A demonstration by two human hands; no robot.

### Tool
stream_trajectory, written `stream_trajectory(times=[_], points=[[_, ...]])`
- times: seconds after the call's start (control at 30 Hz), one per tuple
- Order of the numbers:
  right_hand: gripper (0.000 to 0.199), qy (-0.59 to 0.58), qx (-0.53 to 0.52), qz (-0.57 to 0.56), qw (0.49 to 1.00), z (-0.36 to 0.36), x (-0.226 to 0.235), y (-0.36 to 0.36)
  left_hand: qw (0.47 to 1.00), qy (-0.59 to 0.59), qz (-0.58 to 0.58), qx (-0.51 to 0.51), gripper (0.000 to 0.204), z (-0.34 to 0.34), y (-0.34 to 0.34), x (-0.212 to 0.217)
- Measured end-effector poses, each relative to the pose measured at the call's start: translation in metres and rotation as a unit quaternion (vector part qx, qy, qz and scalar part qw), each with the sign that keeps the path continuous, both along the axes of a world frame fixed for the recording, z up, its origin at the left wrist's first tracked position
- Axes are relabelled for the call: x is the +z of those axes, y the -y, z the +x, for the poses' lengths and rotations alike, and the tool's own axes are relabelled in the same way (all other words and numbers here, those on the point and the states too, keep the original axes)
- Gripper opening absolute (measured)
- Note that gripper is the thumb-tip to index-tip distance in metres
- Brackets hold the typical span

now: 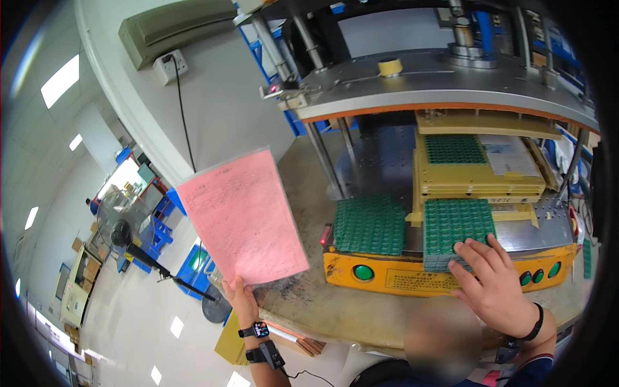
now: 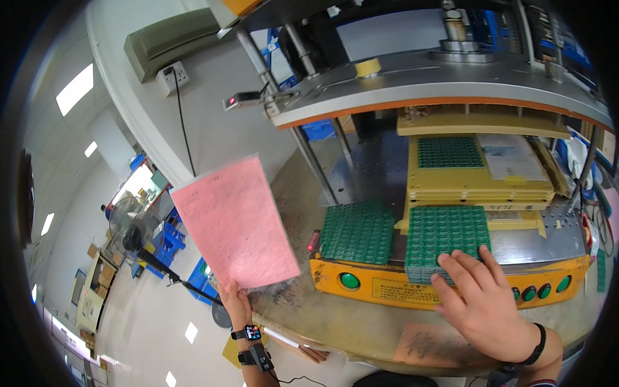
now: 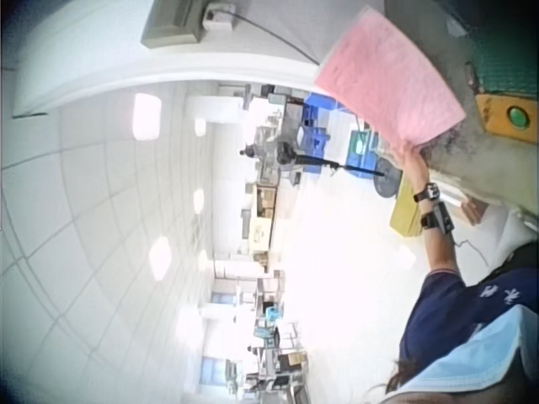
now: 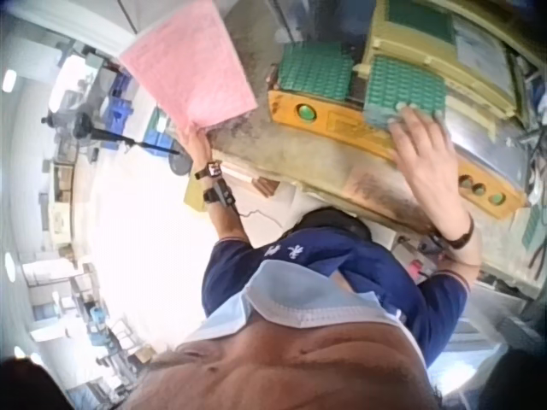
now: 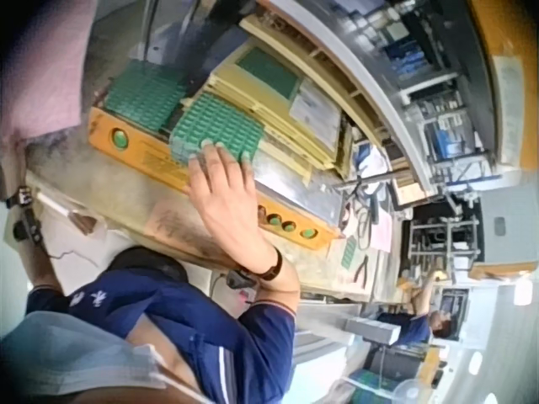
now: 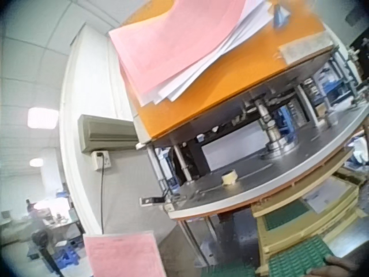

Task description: Loading green trays containing components into an industrial press machine.

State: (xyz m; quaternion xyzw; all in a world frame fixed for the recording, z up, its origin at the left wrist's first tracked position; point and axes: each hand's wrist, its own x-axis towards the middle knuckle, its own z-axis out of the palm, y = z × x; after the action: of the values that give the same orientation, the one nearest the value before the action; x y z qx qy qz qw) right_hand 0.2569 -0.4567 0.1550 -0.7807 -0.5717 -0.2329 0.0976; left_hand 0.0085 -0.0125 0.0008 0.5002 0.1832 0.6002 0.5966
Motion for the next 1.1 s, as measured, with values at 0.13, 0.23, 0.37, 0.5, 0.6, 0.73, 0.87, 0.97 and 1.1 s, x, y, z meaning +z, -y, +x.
stream_trajectory(times=[0.13,0.23,0.37,0.5,0.6,0.73,0.87,0.97,1.1], points=[[0.049,0.008,-0.004,0.001,1.000,0.002,-0.002,0.005,0.993,-0.083,-0.087,0.017,0.044,0.007,-0.015,0.004],[0.044,0.024,0.000,0.015,1.000,0.007,-0.008,0.007,0.977,-0.124,-0.172,0.034,0.067,0.023,-0.034,0.010],[0.038,0.058,0.010,0.029,0.998,0.008,-0.014,0.009,0.977,-0.152,-0.145,-0.042,0.050,0.056,-0.060,0.011],[0.037,0.076,0.006,0.037,0.996,0.009,-0.019,0.009,0.967,-0.232,-0.102,-0.029,0.034,0.086,-0.077,0.007],[0.032,0.067,0.034,0.085,0.994,0.013,-0.020,0.008,0.904,-0.343,0.148,0.208,0.037,0.108,-0.066,0.022],[0.032,0.016,0.055,0.147,0.987,0.024,-0.018,0.009,0.812,-0.349,0.434,0.173,0.038,0.148,0.007,0.085],[0.038,0.070,-0.024,0.094,0.993,0.036,-0.013,0.016,0.732,-0.347,0.573,-0.123,0.024,0.213,0.114,0.156],[0.036,0.078,-0.018,0.014,0.997,0.042,-0.009,0.020,0.706,-0.355,0.593,-0.156,0.032,0.275,0.174,0.180],[0.036,0.057,-0.001,0.010,0.998,0.045,-0.007,0.022,0.678,-0.349,0.642,-0.085,0.043,0.344,0.202,0.181]])
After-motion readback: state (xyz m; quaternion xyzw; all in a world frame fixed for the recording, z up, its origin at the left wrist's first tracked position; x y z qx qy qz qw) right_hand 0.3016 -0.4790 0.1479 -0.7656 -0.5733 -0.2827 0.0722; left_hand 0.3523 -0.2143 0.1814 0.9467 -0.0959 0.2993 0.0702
